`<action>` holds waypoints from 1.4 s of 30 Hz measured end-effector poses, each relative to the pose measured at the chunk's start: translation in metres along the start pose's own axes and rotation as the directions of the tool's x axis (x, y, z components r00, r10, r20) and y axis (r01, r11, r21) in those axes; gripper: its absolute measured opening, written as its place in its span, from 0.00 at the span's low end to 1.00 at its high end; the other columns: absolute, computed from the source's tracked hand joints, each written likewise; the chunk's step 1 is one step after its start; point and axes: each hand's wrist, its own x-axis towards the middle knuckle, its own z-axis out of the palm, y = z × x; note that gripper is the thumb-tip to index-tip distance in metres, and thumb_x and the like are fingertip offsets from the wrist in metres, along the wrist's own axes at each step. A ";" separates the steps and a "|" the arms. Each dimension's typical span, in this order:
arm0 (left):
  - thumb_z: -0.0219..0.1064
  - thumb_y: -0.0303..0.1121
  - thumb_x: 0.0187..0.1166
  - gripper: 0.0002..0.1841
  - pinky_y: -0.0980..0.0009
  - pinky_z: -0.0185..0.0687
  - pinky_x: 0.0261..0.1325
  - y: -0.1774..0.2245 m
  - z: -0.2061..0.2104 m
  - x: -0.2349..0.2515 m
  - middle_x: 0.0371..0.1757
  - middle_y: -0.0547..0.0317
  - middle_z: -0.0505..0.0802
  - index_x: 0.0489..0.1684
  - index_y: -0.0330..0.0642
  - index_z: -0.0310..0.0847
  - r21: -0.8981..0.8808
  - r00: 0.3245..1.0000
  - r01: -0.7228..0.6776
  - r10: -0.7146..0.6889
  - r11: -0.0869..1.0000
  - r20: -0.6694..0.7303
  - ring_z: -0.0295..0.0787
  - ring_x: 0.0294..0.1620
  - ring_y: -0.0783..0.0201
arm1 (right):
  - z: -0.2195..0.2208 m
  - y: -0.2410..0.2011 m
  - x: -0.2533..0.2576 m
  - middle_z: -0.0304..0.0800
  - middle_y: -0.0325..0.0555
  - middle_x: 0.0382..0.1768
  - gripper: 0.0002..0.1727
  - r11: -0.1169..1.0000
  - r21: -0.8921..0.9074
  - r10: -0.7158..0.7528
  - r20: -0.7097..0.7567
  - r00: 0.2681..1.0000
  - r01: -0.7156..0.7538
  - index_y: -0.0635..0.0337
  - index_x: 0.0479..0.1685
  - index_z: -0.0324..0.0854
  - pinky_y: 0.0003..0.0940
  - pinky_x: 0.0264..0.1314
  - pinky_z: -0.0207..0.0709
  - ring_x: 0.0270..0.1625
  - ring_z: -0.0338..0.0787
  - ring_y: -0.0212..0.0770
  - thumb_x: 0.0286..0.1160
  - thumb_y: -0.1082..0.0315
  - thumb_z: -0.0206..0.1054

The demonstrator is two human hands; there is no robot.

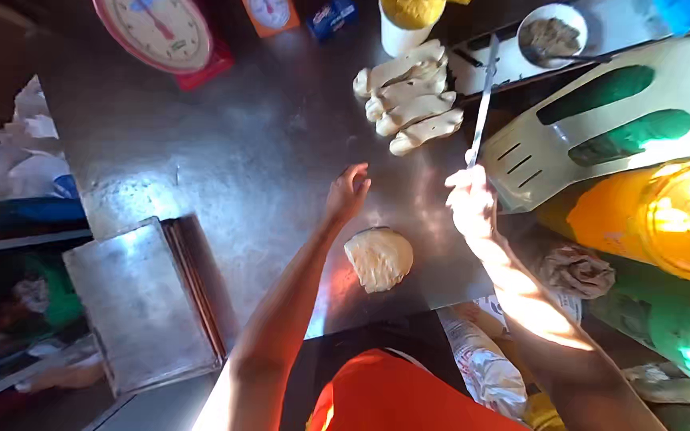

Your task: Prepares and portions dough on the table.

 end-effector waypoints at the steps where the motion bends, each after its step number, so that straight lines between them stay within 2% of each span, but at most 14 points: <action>1: 0.69 0.39 0.81 0.24 0.56 0.86 0.69 -0.011 -0.007 -0.031 0.68 0.51 0.89 0.75 0.42 0.78 -0.033 0.997 0.022 -0.020 0.999 0.072 0.89 0.66 0.60 | 0.009 -0.011 -0.039 0.89 0.49 0.41 0.23 0.997 0.036 0.060 0.112 0.992 -0.064 0.61 0.75 0.71 0.46 0.40 0.88 0.35 0.90 0.42 0.91 0.59 0.47; 3: 0.77 0.42 0.74 0.32 0.56 0.86 0.72 -0.028 -0.008 -0.087 0.72 0.51 0.86 0.78 0.43 0.75 -0.082 0.975 0.074 -0.054 0.994 0.218 0.86 0.70 0.59 | 0.036 -0.028 -0.108 0.92 0.54 0.52 0.31 0.999 -0.040 0.038 0.294 0.955 -0.027 0.60 0.91 0.58 0.47 0.53 0.88 0.46 0.94 0.45 0.91 0.58 0.49; 5: 0.80 0.42 0.70 0.39 0.55 0.83 0.75 -0.043 0.009 -0.126 0.74 0.47 0.83 0.82 0.40 0.70 -0.102 0.963 0.082 -0.052 0.991 0.265 0.83 0.73 0.56 | 0.070 -0.042 -0.153 0.95 0.56 0.49 0.31 0.982 -0.163 -0.032 0.361 0.932 0.097 0.57 0.93 0.56 0.52 0.46 0.89 0.40 0.96 0.50 0.92 0.59 0.49; 8: 0.79 0.38 0.71 0.35 0.51 0.78 0.77 -0.045 0.036 -0.155 0.73 0.46 0.83 0.80 0.41 0.73 -0.045 0.986 0.077 -0.069 0.996 0.148 0.80 0.74 0.52 | 0.111 -0.052 -0.168 0.93 0.51 0.32 0.32 0.936 -0.293 -0.070 0.384 0.921 0.193 0.49 0.94 0.55 0.58 0.39 0.86 0.32 0.93 0.55 0.89 0.61 0.47; 14: 0.78 0.33 0.70 0.28 0.46 0.80 0.73 -0.044 0.049 -0.169 0.68 0.43 0.85 0.71 0.40 0.78 0.007 0.997 0.071 -0.071 0.997 -0.008 0.82 0.70 0.46 | 0.127 -0.061 -0.177 0.93 0.58 0.37 0.38 0.892 -0.422 0.018 0.389 0.921 0.160 0.38 0.97 0.44 0.61 0.47 0.84 0.41 0.93 0.62 0.87 0.64 0.52; 19: 0.78 0.34 0.67 0.32 0.39 0.76 0.74 -0.044 0.051 -0.196 0.68 0.35 0.85 0.73 0.34 0.75 0.087 0.984 0.175 -0.178 0.981 0.030 0.81 0.71 0.37 | 0.082 0.001 -0.302 0.93 0.61 0.43 0.32 0.839 -0.520 0.097 0.434 0.895 0.161 0.41 0.93 0.58 0.67 0.46 0.83 0.44 0.93 0.65 0.88 0.58 0.52; 23: 0.81 0.44 0.64 0.30 0.42 0.82 0.67 -0.061 0.047 -0.246 0.62 0.38 0.88 0.64 0.38 0.84 0.036 0.976 0.180 -0.183 0.983 0.118 0.86 0.65 0.42 | 0.017 0.061 -0.419 0.92 0.60 0.50 0.39 0.854 -0.520 0.339 0.531 0.777 -0.018 0.34 0.98 0.36 0.65 0.53 0.84 0.47 0.93 0.62 0.89 0.58 0.50; 26: 0.80 0.36 0.61 0.28 0.57 0.85 0.68 -0.065 0.046 -0.287 0.65 0.46 0.88 0.63 0.35 0.82 -0.334 0.986 0.119 -0.070 0.935 0.154 0.87 0.64 0.56 | 0.005 0.099 -0.462 0.92 0.57 0.43 0.34 0.956 -0.292 0.141 0.377 0.915 -0.027 0.43 0.97 0.48 0.59 0.44 0.86 0.37 0.91 0.54 0.91 0.59 0.49; 28: 0.75 0.30 0.67 0.25 0.57 0.92 0.58 -0.051 0.037 -0.302 0.55 0.45 0.92 0.63 0.31 0.78 -0.592 0.957 0.270 -0.144 0.759 0.252 0.93 0.52 0.56 | 0.012 0.081 -0.445 0.94 0.57 0.36 0.32 0.930 -0.351 -0.050 0.165 0.985 0.106 0.52 0.93 0.57 0.58 0.30 0.87 0.26 0.92 0.53 0.88 0.61 0.49; 30: 0.68 0.25 0.76 0.21 0.56 0.93 0.55 -0.034 0.005 -0.299 0.51 0.44 0.92 0.66 0.30 0.73 -0.697 0.943 0.327 -0.173 0.639 0.283 0.94 0.48 0.55 | 0.014 0.044 -0.404 0.96 0.56 0.40 0.31 0.916 -0.388 -0.071 0.093 0.993 0.102 0.50 0.93 0.59 0.58 0.31 0.86 0.27 0.93 0.54 0.89 0.60 0.47; 32: 0.64 0.26 0.79 0.19 0.59 0.91 0.55 -0.037 -0.036 -0.286 0.50 0.49 0.92 0.68 0.34 0.74 -0.656 0.967 0.248 -0.138 0.713 0.216 0.92 0.48 0.60 | 0.014 0.020 -0.369 0.96 0.55 0.45 0.31 0.914 -0.389 -0.089 0.095 0.992 0.119 0.49 0.93 0.58 0.58 0.33 0.87 0.30 0.94 0.53 0.92 0.56 0.47; 35: 0.70 0.31 0.76 0.24 0.57 0.91 0.53 -0.061 -0.098 -0.259 0.54 0.52 0.92 0.72 0.44 0.73 -0.347 0.996 0.068 -0.082 0.935 -0.023 0.92 0.50 0.60 | 0.022 -0.001 -0.322 0.96 0.53 0.47 0.30 0.893 -0.425 -0.092 0.152 0.984 0.149 0.45 0.93 0.59 0.57 0.35 0.87 0.32 0.95 0.54 0.94 0.52 0.45; 38: 0.83 0.42 0.65 0.50 0.37 0.72 0.77 -0.052 -0.123 -0.228 0.81 0.40 0.76 0.90 0.42 0.57 0.201 0.965 0.154 -0.104 0.967 -0.240 0.74 0.80 0.42 | 0.041 -0.015 -0.272 0.96 0.52 0.40 0.31 0.872 -0.469 -0.009 0.264 0.964 0.137 0.42 0.94 0.56 0.58 0.39 0.85 0.35 0.94 0.56 0.93 0.53 0.41; 42: 0.72 0.39 0.78 0.25 0.48 0.75 0.79 0.000 -0.036 -0.193 0.74 0.44 0.84 0.72 0.38 0.80 0.329 0.982 -0.032 0.091 0.944 -0.165 0.79 0.77 0.46 | 0.070 -0.042 -0.199 0.93 0.60 0.47 0.32 0.877 -0.465 0.083 0.397 0.914 0.123 0.42 0.93 0.56 0.66 0.52 0.81 0.49 0.92 0.65 0.88 0.63 0.50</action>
